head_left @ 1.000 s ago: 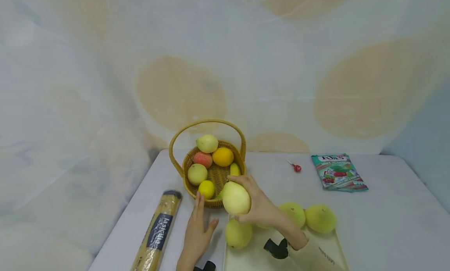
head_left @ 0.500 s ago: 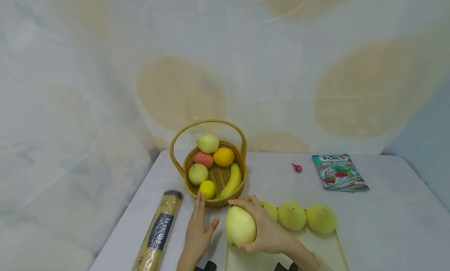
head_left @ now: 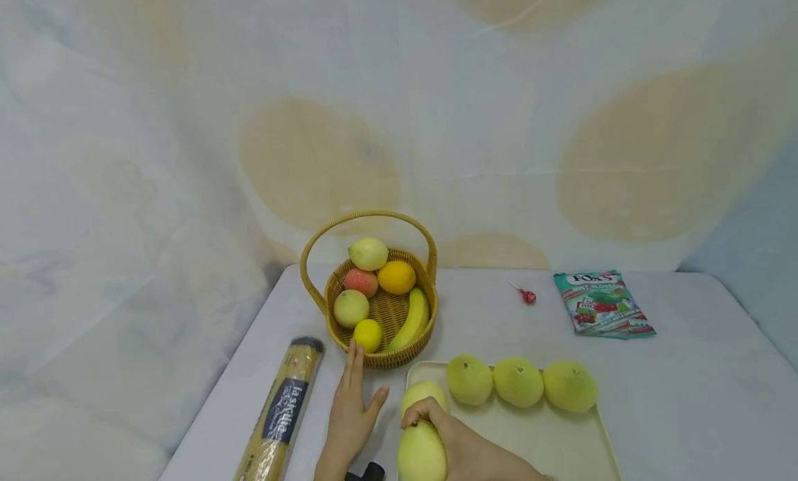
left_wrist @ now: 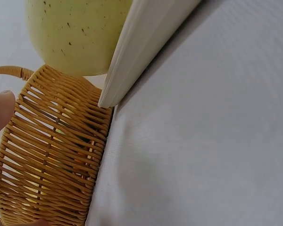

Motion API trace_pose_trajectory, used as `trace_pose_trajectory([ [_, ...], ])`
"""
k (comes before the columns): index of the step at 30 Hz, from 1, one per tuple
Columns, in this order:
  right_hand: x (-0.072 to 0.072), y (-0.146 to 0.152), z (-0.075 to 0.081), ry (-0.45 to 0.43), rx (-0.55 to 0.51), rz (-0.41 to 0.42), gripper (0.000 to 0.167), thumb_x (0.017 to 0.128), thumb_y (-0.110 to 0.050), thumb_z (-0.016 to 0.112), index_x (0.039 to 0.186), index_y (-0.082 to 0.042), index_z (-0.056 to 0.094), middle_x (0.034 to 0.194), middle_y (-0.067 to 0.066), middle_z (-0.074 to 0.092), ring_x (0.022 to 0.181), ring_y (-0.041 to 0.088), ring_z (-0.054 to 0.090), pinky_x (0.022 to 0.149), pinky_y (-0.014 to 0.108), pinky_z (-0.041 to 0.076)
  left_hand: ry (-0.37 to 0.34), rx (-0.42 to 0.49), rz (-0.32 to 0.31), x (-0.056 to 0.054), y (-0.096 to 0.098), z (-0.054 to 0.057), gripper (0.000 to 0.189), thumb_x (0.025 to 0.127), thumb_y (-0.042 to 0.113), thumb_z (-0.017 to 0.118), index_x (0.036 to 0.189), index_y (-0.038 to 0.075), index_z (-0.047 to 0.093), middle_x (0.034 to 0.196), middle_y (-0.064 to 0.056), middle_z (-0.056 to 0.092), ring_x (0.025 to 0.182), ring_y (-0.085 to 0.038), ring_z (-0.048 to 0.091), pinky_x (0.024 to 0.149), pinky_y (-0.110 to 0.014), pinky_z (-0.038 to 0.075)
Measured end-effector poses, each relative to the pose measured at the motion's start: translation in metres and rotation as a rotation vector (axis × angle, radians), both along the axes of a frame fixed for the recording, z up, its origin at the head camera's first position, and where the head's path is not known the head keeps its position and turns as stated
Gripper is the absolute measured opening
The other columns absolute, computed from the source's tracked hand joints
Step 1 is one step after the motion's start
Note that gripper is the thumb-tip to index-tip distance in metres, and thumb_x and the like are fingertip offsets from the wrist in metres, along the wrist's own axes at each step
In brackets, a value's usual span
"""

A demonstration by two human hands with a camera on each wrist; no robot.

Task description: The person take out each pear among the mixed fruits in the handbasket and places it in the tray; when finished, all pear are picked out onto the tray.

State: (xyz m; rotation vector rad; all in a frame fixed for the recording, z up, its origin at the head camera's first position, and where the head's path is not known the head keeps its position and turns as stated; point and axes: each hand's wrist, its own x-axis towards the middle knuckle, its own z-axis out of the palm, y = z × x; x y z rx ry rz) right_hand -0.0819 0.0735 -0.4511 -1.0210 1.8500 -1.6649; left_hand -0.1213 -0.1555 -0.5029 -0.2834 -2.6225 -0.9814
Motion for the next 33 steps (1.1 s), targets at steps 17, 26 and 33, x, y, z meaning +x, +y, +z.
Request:
trace_pose_trajectory([
  [17,-0.002,-0.003,-0.014,0.202,0.102,-0.024,0.062,0.080,-0.033,0.079,0.123,-0.022,0.035,0.136,0.003,0.042,0.115,0.005,0.046,0.097,0.020,0.042,-0.018,-0.004,0.005,0.000,0.000,0.000,0.085,0.090,0.029,0.068,0.156,0.009,0.017,0.164,-0.010,0.013,0.140,-0.044,0.033,0.105,-0.065,0.035],
  [26,-0.009,-0.003,-0.020,0.421,0.240,-0.187,0.062,0.077,-0.012,0.080,0.128,-0.024,0.046,0.133,-0.005,0.052,0.122,0.011,0.048,0.103,0.030,0.045,0.002,-0.010,-0.002,0.000,0.000,-0.002,0.085,0.090,0.027,0.068,0.155,0.007,0.018,0.163,-0.012,0.014,0.140,-0.045,0.033,0.105,-0.065,0.035],
  [33,-0.012,-0.002,-0.019,0.666,0.343,-0.337,0.080,0.068,-0.016,0.088,0.136,-0.027,0.046,0.136,-0.014,0.051,0.123,0.020,0.048,0.099,0.044,0.047,0.011,-0.010,0.000,-0.001,0.000,0.000,0.085,0.089,0.026,0.069,0.155,0.007,0.019,0.163,-0.014,0.016,0.139,-0.045,0.034,0.105,-0.065,0.036],
])
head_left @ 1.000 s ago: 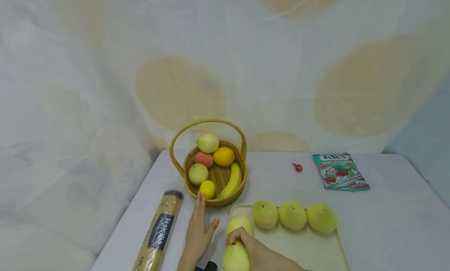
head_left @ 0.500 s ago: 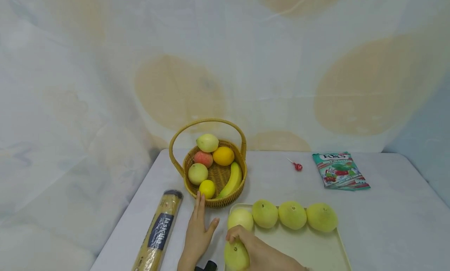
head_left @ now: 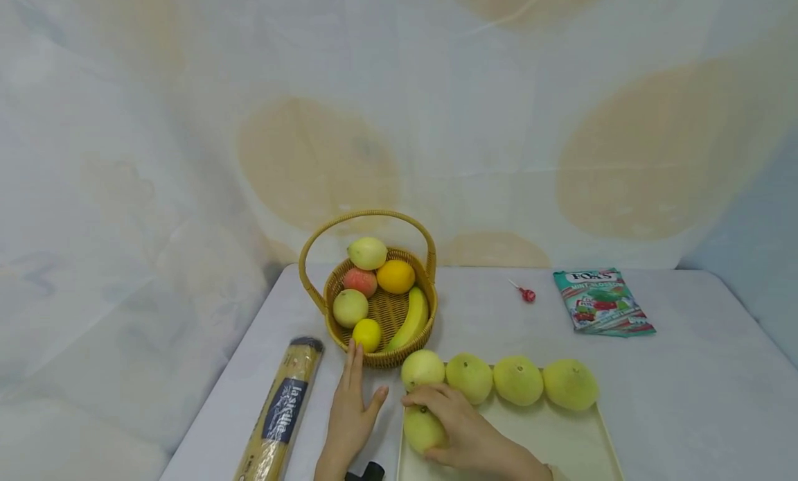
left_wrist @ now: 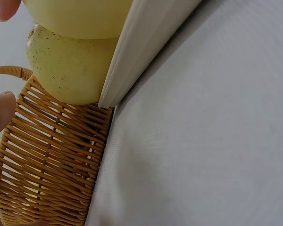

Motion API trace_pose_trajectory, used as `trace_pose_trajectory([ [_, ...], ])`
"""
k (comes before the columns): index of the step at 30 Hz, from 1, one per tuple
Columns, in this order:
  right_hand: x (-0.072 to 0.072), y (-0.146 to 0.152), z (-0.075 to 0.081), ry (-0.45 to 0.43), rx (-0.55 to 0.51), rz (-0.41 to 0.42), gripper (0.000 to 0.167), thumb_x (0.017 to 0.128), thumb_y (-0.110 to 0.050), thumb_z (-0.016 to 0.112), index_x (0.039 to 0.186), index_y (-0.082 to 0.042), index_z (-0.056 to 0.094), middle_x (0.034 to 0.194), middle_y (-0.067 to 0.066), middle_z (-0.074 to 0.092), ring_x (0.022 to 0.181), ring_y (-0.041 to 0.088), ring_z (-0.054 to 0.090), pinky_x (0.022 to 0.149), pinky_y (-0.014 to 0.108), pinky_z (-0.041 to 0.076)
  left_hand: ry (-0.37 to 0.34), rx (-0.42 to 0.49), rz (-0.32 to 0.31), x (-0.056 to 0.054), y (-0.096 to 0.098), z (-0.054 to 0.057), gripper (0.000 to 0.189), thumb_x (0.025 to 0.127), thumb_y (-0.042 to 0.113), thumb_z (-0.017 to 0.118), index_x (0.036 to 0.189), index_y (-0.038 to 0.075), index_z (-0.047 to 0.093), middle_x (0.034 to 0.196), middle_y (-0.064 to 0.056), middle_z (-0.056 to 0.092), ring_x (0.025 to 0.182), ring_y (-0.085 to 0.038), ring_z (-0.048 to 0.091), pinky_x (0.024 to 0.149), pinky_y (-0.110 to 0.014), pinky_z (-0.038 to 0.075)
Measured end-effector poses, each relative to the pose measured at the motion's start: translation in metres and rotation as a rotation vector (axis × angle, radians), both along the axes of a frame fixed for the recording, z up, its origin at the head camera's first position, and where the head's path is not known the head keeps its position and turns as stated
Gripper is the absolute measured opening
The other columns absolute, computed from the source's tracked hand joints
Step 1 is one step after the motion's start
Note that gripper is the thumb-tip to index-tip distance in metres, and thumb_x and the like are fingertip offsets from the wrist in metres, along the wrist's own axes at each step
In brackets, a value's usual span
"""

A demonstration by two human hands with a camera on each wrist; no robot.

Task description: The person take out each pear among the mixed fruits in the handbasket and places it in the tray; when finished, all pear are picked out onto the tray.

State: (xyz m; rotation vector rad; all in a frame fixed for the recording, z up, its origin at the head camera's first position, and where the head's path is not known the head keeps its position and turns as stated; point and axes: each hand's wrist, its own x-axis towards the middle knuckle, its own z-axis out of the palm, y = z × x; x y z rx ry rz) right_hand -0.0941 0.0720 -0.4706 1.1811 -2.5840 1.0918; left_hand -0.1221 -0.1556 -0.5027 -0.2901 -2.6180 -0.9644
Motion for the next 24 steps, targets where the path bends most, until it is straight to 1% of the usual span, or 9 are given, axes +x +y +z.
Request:
trace_pose_trajectory([
  [4,-0.002,0.001,0.003,-0.013,0.015,0.010,0.082,0.070,-0.020,0.086,0.140,-0.028,0.043,0.136,-0.014,0.051,0.124,0.017,0.047,0.100,0.041,0.047,-0.001,0.000,0.002,0.000,0.000,0.000,0.085,0.089,0.026,0.069,0.155,0.007,0.019,0.163,-0.014,0.016,0.139,-0.046,0.034,0.105,-0.065,0.036],
  [7,-0.006,0.002,0.006,0.004,0.008,0.016,0.084,0.070,-0.022,0.087,0.141,-0.027,0.042,0.134,-0.013,0.053,0.122,0.014,0.049,0.101,0.039,0.047,0.012,-0.005,0.004,-0.001,0.001,-0.001,0.085,0.089,0.026,0.069,0.155,0.007,0.019,0.162,-0.015,0.017,0.137,-0.047,0.036,0.104,-0.065,0.037],
  [9,-0.009,0.004,0.010,0.011,-0.002,0.016,0.085,0.069,-0.023,0.087,0.141,-0.024,0.044,0.134,-0.011,0.055,0.121,0.013,0.051,0.103,0.040,0.046,0.021,-0.012,0.005,-0.001,0.001,-0.002,0.085,0.089,0.026,0.069,0.155,0.006,0.020,0.162,-0.016,0.018,0.136,-0.048,0.037,0.103,-0.066,0.038],
  [11,-0.012,0.005,0.016,0.015,-0.009,0.017,0.084,0.069,-0.024,0.087,0.140,-0.021,0.045,0.134,-0.007,0.056,0.122,0.014,0.052,0.105,0.044,0.044,0.026,-0.013,0.006,0.000,0.002,-0.002,0.084,0.089,0.026,0.069,0.154,0.005,0.020,0.162,-0.017,0.018,0.136,-0.048,0.037,0.102,-0.066,0.038],
  [14,-0.015,0.008,0.027,-0.017,-0.024,0.024,0.079,0.072,-0.024,0.085,0.140,-0.018,0.045,0.137,-0.004,0.055,0.122,0.016,0.053,0.104,0.044,0.045,0.021,-0.008,0.005,0.000,0.002,-0.001,0.084,0.089,0.026,0.069,0.154,0.005,0.020,0.162,-0.016,0.018,0.137,-0.048,0.037,0.102,-0.066,0.038],
  [17,-0.018,0.011,0.042,-0.080,-0.060,0.045,0.067,0.080,-0.023,0.079,0.138,-0.017,0.046,0.137,-0.001,0.055,0.122,0.018,0.054,0.102,0.040,0.048,0.002,-0.001,0.004,0.000,0.002,0.001,0.085,0.089,0.027,0.069,0.155,0.006,0.019,0.162,-0.015,0.017,0.138,-0.047,0.035,0.104,-0.066,0.037],
  [18,-0.018,0.011,0.047,-0.087,-0.074,0.052,0.063,0.082,-0.022,0.078,0.137,-0.015,0.047,0.137,0.000,0.055,0.122,0.018,0.054,0.100,0.038,0.050,-0.003,0.000,0.004,0.000,0.002,0.000,0.085,0.090,0.028,0.068,0.155,0.007,0.019,0.163,-0.015,0.017,0.138,-0.047,0.035,0.104,-0.066,0.037],
  [21,-0.022,0.011,0.064,-0.092,-0.096,0.054,0.056,0.087,-0.022,0.073,0.136,-0.016,0.049,0.136,0.001,0.056,0.123,0.020,0.055,0.100,0.040,0.050,-0.027,0.001,0.005,0.000,0.001,0.001,0.085,0.090,0.030,0.067,0.156,0.009,0.017,0.163,-0.013,0.015,0.139,-0.046,0.034,0.105,-0.065,0.036],
  [24,-0.027,0.009,0.083,-0.042,-0.096,0.040,0.053,0.087,-0.021,0.072,0.136,-0.016,0.050,0.134,0.000,0.058,0.121,0.019,0.056,0.100,0.041,0.050,-0.034,0.000,0.008,0.000,0.000,0.000,0.085,0.091,0.031,0.067,0.156,0.010,0.016,0.163,-0.013,0.014,0.140,-0.045,0.033,0.106,-0.065,0.035],
])
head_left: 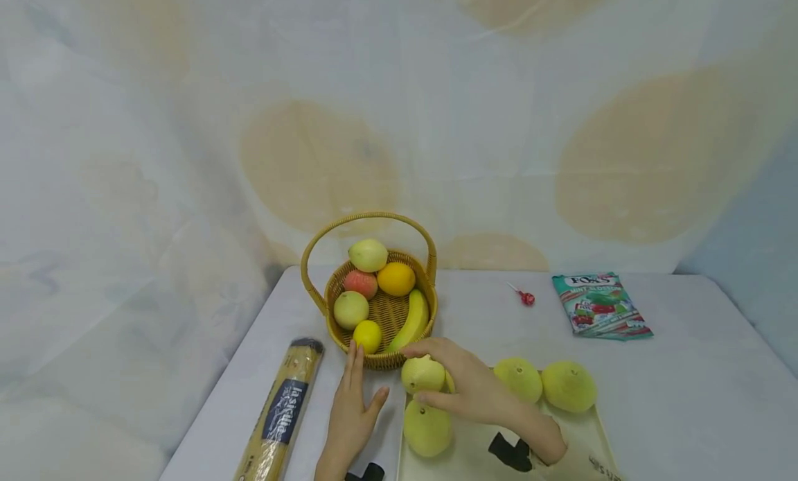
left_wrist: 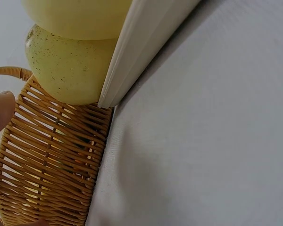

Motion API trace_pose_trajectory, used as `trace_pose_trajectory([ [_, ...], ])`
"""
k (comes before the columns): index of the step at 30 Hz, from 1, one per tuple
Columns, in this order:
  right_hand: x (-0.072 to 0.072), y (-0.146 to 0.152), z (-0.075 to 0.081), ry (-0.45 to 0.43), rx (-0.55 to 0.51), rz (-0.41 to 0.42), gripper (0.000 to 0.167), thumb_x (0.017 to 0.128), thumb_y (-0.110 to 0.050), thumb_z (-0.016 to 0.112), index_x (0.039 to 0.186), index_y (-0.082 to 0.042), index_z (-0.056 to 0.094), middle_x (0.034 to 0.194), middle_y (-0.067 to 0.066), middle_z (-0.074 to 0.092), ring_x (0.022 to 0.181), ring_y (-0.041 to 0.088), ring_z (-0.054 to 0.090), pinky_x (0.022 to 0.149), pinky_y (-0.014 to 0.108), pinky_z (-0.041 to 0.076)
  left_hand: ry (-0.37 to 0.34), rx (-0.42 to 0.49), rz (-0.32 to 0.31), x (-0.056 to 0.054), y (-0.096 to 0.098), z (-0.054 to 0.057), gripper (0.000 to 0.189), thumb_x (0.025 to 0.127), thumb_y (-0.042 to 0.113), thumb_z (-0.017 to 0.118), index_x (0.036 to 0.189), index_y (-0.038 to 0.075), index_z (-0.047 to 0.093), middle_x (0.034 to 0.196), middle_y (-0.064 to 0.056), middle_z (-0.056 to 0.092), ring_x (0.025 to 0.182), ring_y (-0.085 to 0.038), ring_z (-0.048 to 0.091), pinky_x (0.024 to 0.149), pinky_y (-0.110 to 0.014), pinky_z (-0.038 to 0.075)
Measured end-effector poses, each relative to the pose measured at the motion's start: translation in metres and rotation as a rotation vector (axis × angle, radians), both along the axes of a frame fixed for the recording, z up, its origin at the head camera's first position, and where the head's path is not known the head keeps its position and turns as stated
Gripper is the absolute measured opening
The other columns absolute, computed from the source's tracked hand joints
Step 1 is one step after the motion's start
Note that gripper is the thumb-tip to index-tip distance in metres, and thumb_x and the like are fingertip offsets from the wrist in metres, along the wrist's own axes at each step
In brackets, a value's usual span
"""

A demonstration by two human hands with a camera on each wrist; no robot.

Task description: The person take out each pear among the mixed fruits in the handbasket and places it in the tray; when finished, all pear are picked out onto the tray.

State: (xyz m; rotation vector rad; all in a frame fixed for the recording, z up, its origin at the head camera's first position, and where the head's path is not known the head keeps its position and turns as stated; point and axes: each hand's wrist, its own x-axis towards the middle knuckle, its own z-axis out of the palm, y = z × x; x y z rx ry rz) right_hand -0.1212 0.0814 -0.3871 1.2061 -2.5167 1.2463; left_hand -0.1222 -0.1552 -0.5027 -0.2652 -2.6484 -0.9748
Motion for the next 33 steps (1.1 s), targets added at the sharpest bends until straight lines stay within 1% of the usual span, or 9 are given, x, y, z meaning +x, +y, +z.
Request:
trace_pose_trajectory([
  [2,-0.004,-0.002,0.013,0.029,0.014,-0.009,0.052,0.089,-0.023,0.071,0.136,-0.016,0.050,0.135,-0.001,0.057,0.122,0.017,0.055,0.101,0.040,0.050,-0.002,0.000,0.002,0.000,0.000,0.000,0.084,0.091,0.031,0.066,0.156,0.009,0.017,0.163,-0.013,0.014,0.140,-0.045,0.033,0.106,-0.065,0.035],
  [4,-0.008,-0.005,0.025,0.066,0.024,-0.004,0.052,0.090,-0.024,0.069,0.137,-0.014,0.049,0.135,0.000,0.057,0.121,0.018,0.055,0.100,0.040,0.050,-0.002,0.005,0.003,0.000,0.000,0.000,0.084,0.091,0.031,0.066,0.156,0.008,0.017,0.163,-0.013,0.014,0.140,-0.045,0.033,0.106,-0.066,0.035],
  [8,-0.020,-0.011,0.042,0.129,0.067,-0.006,0.053,0.091,-0.027,0.069,0.138,-0.012,0.048,0.136,0.001,0.055,0.122,0.019,0.054,0.100,0.040,0.050,0.003,0.013,-0.001,0.000,0.000,0.000,0.083,0.091,0.030,0.067,0.155,0.007,0.019,0.163,-0.014,0.015,0.140,-0.046,0.033,0.106,-0.067,0.034],
  [13,-0.037,-0.019,0.054,0.175,0.104,-0.044,0.054,0.089,-0.025,0.071,0.137,-0.012,0.049,0.135,0.004,0.054,0.124,0.022,0.051,0.101,0.043,0.049,0.020,0.013,-0.005,0.000,0.000,0.001,0.083,0.090,0.028,0.068,0.155,0.006,0.020,0.162,-0.017,0.019,0.139,-0.046,0.034,0.106,-0.066,0.035],
  [17,-0.053,-0.027,0.060,0.227,0.110,-0.070,0.054,0.089,-0.027,0.071,0.136,-0.010,0.049,0.136,0.007,0.054,0.126,0.025,0.050,0.103,0.044,0.047,0.020,0.013,-0.005,0.000,-0.001,0.001,0.084,0.090,0.028,0.068,0.155,0.006,0.020,0.162,-0.016,0.018,0.140,-0.045,0.034,0.106,-0.065,0.035],
  [19,-0.062,-0.030,0.064,0.239,0.106,-0.077,0.055,0.089,-0.027,0.071,0.136,-0.009,0.049,0.138,0.009,0.053,0.128,0.027,0.049,0.105,0.045,0.046,0.016,0.014,-0.004,-0.001,-0.001,0.001,0.084,0.090,0.028,0.068,0.155,0.007,0.020,0.162,-0.015,0.017,0.140,-0.045,0.033,0.107,-0.065,0.035],
  [23,-0.083,-0.037,0.073,0.210,0.106,-0.100,0.054,0.090,-0.026,0.069,0.137,-0.007,0.049,0.141,0.012,0.051,0.133,0.030,0.046,0.108,0.046,0.044,0.004,0.017,-0.004,-0.001,-0.001,0.000,0.084,0.090,0.029,0.067,0.155,0.007,0.019,0.163,-0.015,0.016,0.141,-0.045,0.032,0.108,-0.064,0.034],
  [27,-0.103,-0.043,0.082,0.145,0.107,-0.125,0.055,0.091,-0.024,0.068,0.139,-0.006,0.047,0.143,0.013,0.049,0.132,0.031,0.047,0.108,0.046,0.043,-0.007,0.019,-0.008,-0.001,-0.001,0.001,0.084,0.090,0.029,0.067,0.155,0.007,0.019,0.163,-0.015,0.015,0.141,-0.044,0.031,0.109,-0.064,0.033],
  [33,-0.126,-0.049,0.086,0.051,0.117,-0.155,0.056,0.093,-0.024,0.066,0.142,-0.006,0.045,0.146,0.013,0.048,0.134,0.031,0.045,0.111,0.046,0.040,-0.025,0.013,0.000,0.000,-0.001,0.002,0.085,0.090,0.028,0.068,0.155,0.008,0.019,0.164,-0.012,0.014,0.143,-0.042,0.030,0.111,-0.061,0.032],
])
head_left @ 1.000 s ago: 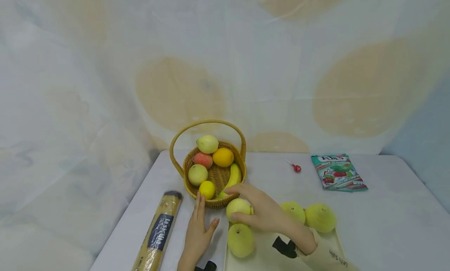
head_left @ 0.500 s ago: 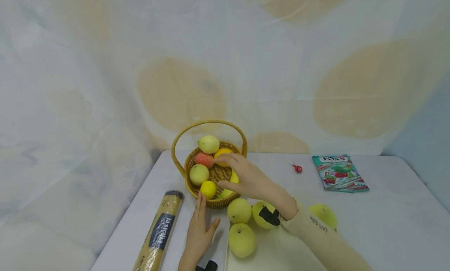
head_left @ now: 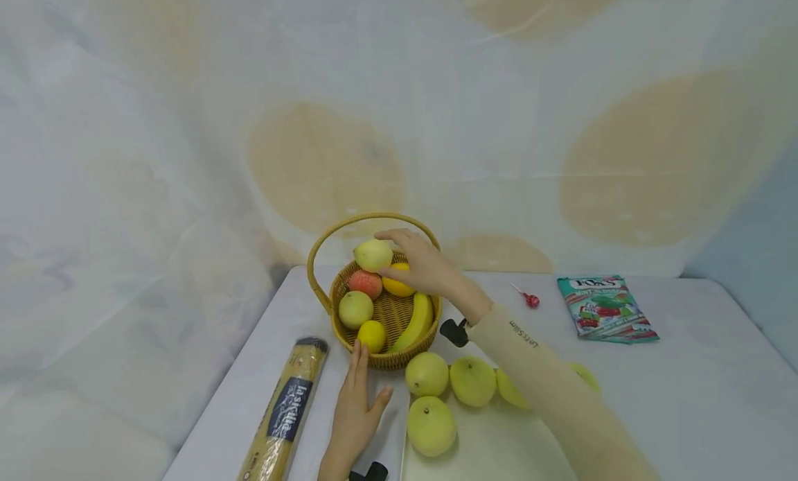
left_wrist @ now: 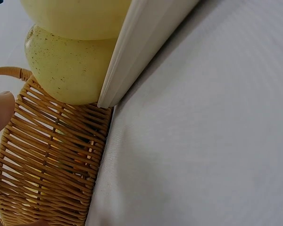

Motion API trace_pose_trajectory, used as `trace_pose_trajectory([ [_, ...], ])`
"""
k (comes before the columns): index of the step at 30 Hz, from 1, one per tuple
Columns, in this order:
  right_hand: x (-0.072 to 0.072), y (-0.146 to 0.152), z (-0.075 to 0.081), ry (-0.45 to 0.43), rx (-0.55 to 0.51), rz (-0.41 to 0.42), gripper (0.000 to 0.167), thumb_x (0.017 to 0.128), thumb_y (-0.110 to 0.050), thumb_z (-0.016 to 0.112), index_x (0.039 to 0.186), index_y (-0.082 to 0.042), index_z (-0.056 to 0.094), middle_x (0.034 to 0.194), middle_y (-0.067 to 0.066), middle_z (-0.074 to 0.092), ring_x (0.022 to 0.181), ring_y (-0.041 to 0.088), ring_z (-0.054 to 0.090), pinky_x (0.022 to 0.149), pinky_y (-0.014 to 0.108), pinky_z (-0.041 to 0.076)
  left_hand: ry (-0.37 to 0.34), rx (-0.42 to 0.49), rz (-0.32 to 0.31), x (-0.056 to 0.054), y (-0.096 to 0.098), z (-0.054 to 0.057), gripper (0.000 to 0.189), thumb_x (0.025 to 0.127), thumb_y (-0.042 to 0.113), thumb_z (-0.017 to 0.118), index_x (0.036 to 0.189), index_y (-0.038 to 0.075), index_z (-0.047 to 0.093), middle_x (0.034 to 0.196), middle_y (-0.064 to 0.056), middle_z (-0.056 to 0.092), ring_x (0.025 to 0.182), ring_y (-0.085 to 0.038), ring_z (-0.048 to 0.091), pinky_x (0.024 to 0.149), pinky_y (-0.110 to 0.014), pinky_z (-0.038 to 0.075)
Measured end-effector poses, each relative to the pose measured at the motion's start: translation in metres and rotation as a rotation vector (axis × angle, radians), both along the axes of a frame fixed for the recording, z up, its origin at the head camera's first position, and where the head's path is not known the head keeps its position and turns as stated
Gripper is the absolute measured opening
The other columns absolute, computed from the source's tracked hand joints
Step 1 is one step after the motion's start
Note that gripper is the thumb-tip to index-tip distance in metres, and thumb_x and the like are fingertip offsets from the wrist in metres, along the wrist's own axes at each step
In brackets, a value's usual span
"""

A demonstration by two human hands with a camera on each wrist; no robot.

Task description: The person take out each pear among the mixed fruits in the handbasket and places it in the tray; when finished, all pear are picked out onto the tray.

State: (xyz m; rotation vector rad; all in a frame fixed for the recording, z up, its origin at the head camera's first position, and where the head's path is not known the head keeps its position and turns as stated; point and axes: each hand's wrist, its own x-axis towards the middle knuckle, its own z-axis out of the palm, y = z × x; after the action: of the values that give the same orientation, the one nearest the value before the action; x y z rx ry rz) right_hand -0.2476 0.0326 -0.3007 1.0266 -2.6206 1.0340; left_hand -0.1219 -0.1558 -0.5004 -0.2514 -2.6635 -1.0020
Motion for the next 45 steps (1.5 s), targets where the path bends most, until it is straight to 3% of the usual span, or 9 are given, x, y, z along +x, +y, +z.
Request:
trace_pose_trajectory([
  [10,-0.022,-0.008,-0.005,-0.117,0.050,-0.050,0.058,0.094,-0.028,0.064,0.145,-0.011,0.043,0.150,0.011,0.044,0.138,0.033,0.040,0.113,0.049,0.037,-0.014,0.005,0.011,0.003,0.001,-0.002,0.084,0.091,0.029,0.067,0.156,0.012,0.017,0.164,-0.011,0.013,0.143,-0.041,0.028,0.111,-0.062,0.030],
  [17,-0.036,-0.009,-0.009,-0.160,0.091,-0.111,0.059,0.093,-0.030,0.064,0.145,-0.013,0.042,0.147,0.013,0.047,0.129,0.033,0.051,0.106,0.047,0.045,-0.003,-0.010,0.019,0.006,0.002,-0.004,0.086,0.090,0.029,0.068,0.157,0.015,0.015,0.164,-0.009,0.013,0.143,-0.040,0.030,0.111,-0.060,0.031],
  [30,-0.049,-0.018,-0.007,-0.213,0.223,-0.181,0.062,0.093,-0.031,0.063,0.148,-0.014,0.039,0.156,0.011,0.036,0.139,0.033,0.040,0.112,0.045,0.039,-0.021,-0.004,0.006,0.010,0.005,-0.002,0.086,0.090,0.031,0.067,0.157,0.015,0.016,0.164,-0.009,0.012,0.144,-0.038,0.029,0.113,-0.059,0.031],
  [37,-0.056,-0.026,-0.023,-0.263,0.182,-0.195,0.067,0.093,-0.035,0.063,0.151,-0.020,0.032,0.161,0.009,0.024,0.147,0.036,0.023,0.111,0.050,0.039,0.013,0.001,0.008,0.010,0.007,-0.005,0.086,0.089,0.029,0.069,0.156,0.012,0.018,0.163,-0.012,0.016,0.142,-0.040,0.031,0.111,-0.061,0.032],
  [45,-0.059,-0.029,-0.040,-0.296,0.073,-0.187,0.076,0.090,-0.034,0.067,0.153,-0.022,0.026,0.161,0.009,0.023,0.148,0.036,0.019,0.112,0.056,0.036,-0.028,0.015,0.004,0.010,0.008,-0.005,0.086,0.089,0.030,0.068,0.156,0.015,0.017,0.165,-0.006,0.012,0.144,-0.038,0.029,0.112,-0.060,0.030],
])
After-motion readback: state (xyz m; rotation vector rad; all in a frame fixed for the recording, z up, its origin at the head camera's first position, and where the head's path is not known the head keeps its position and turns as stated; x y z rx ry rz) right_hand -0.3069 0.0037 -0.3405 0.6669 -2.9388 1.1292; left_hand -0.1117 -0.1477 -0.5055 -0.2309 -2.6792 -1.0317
